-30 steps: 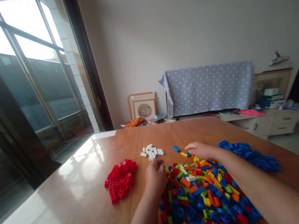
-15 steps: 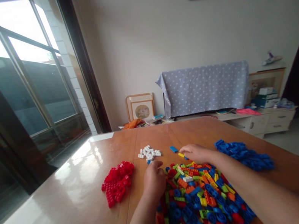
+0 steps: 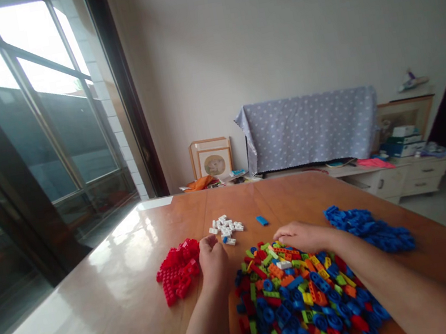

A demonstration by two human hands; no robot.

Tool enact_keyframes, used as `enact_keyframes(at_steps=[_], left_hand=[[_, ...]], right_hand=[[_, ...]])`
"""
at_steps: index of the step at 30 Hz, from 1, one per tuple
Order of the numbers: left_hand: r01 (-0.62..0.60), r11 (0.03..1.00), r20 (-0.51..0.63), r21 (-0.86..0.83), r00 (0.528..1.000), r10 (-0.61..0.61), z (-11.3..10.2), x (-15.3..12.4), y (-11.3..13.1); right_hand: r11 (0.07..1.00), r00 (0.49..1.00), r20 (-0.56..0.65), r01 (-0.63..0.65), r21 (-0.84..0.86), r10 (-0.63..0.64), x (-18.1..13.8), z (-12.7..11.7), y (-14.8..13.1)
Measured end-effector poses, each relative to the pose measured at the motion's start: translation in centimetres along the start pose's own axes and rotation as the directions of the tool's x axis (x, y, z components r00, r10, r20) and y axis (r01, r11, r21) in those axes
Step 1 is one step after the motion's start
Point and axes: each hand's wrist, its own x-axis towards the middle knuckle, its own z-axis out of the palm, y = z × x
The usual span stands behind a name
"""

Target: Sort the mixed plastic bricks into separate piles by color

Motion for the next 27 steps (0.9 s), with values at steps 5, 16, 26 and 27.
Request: enact_keyframes(at_steps=[5, 16, 26, 27], left_hand=[[0.03, 0.999, -0.004, -0.016, 1.0, -0.03, 0.0, -0.1, 0.2], [0.175, 0.937, -0.096, -0.302, 0.972, -0.212, -0.7, -0.2, 2.1], [0.173, 0.915, -0.119, -0.365, 0.966, -0.23, -0.7, 0.1, 1.8], [0.171, 0.915, -0.114, -0.365, 0.967, -0.226, -0.7, 0.2, 1.6]], right_hand=[[0.999, 0.996, -0.087, -0.038, -0.039, 0.034, 0.2, -0.2, -0.8], [0.966, 0.996, -0.07, 0.037, -0.258, -0.057, 6.9, 1.6, -8.0], [0.899, 0.995, -0.029, 0.078, -0.43, -0.1, 11.2, 4.1, -13.3], [0.897, 0.994, -0.027, 0.081, -0.435, -0.103, 11.4, 4.3, -13.5]])
